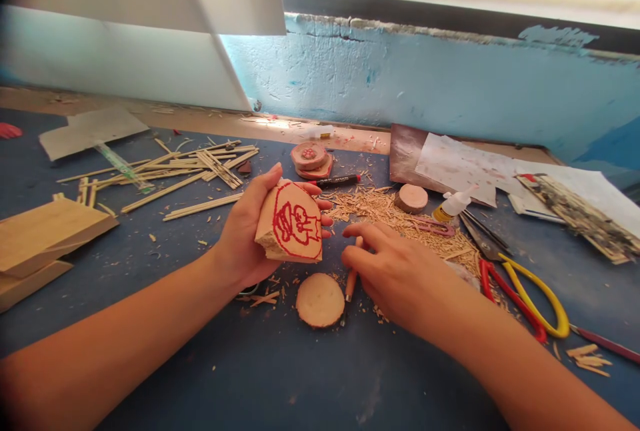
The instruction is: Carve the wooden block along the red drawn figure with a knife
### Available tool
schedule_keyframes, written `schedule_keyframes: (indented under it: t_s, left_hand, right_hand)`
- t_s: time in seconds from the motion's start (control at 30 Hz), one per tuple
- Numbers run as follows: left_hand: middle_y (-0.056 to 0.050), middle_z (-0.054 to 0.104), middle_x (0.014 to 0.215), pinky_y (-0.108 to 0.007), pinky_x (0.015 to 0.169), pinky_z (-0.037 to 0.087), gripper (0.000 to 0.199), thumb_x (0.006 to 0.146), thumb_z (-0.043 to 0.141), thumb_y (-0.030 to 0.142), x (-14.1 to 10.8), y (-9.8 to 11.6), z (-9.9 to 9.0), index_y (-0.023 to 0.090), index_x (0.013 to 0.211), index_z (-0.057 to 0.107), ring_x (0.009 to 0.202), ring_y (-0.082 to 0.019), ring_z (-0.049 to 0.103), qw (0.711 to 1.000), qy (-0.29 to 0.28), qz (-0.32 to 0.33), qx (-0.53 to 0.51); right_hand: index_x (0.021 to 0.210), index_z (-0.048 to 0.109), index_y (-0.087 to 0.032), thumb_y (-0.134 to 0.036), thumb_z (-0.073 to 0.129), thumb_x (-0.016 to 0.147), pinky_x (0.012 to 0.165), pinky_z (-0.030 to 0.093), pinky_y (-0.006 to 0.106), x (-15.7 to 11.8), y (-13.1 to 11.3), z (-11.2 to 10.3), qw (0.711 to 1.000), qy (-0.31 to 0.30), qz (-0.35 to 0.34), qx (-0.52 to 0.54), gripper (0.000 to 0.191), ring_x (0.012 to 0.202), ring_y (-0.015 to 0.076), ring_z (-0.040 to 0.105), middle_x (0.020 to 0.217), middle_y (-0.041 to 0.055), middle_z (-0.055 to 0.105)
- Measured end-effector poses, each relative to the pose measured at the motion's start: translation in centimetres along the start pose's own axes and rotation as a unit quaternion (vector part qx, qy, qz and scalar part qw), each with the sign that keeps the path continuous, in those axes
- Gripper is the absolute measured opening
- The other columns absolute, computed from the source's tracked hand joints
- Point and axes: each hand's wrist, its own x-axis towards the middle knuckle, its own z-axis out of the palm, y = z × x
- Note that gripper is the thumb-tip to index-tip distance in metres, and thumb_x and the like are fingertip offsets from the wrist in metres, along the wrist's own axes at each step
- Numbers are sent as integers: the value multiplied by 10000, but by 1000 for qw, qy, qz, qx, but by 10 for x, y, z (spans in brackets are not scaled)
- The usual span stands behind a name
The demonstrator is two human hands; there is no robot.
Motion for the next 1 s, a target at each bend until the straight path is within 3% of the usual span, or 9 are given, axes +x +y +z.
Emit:
schedule_keyframes:
  t_s: [0.2, 0.3, 0.43, 0.53, 0.63, 0.77, 0.9, 1.0]
  left_hand:
    - [-145, 787, 1026, -485, 868, 741, 579, 1041, 599, 788, 4, -4, -9, 219, 1133, 653, 889, -292, 811, 999, -7, 37, 21]
    - [-141, 786, 1022, -500, 877, 740, 593, 1032, 605, 806, 6, -5, -10, 226, 1148, 635, 889, -300, 820, 999, -1, 40, 24]
    - [-129, 785, 989, -492, 833, 738, 624, 979, 687, 824, 5, -5, -6, 224, 1147, 640, 895, -317, 828, 1000, 24, 19, -1]
    - [-133, 802, 994, -492, 814, 733, 656, 951, 710, 857, 4, -5, -4, 233, 1141, 638, 938, -344, 847, 1000, 27, 4, -3]
    - [-118, 803, 1012, -462, 766, 717, 661, 981, 661, 882, 4, -7, -7, 252, 1174, 621, 950, -340, 857, 1000, 22, 10, 9]
    - [-87, 764, 1048, -413, 711, 696, 589, 1007, 723, 817, 7, -10, -10, 281, 1211, 590, 947, -312, 851, 999, 7, 23, 39]
    - [-93, 737, 1159, -365, 680, 677, 595, 915, 916, 688, 3, -8, -4, 275, 1223, 618, 946, -284, 821, 998, 30, 20, 42]
    - [-100, 721, 1135, -381, 685, 696, 649, 863, 932, 701, -4, -3, 7, 248, 1224, 641, 905, -273, 788, 997, 62, 44, 21]
  right_hand:
    - [1148, 626, -244, -161, 621, 1113, 844, 683, 470, 2, 0, -15, 997, 74, -1, 1, 91, 1102, 324, 815, 1226, 123, 822]
    - [1155, 596, -262, -169, 640, 1087, 727, 628, 375, 2, -12, -21, 989, 114, 51, 74, 124, 856, 237, 753, 1020, 62, 781]
    - [1235, 562, -287, -123, 550, 1116, 588, 572, 244, 4, -33, -21, 980, 81, 85, 159, 203, 656, 138, 691, 887, -22, 730]
    - [1449, 517, -293, -111, 478, 1123, 654, 649, 224, 5, -42, -17, 980, 67, 77, 172, 376, 755, 141, 805, 1010, -2, 828]
    - [1667, 428, -264, -120, 456, 1123, 801, 748, 280, 4, -43, -13, 982, 62, 80, 157, 563, 1011, 199, 904, 1284, 82, 891]
    - [1766, 429, -273, -175, 486, 1167, 1086, 758, 394, 0, -42, -10, 984, 56, 76, 152, 609, 1422, 268, 809, 1620, 101, 772]
    - [1735, 510, -301, -230, 499, 1206, 1106, 747, 379, 1, -46, -15, 979, 65, 92, 169, 534, 1397, 244, 822, 1597, 77, 790]
    - [1708, 556, -328, -281, 494, 1228, 1094, 735, 376, 5, -52, -21, 969, 57, 114, 212, 487, 1337, 234, 844, 1511, 67, 832]
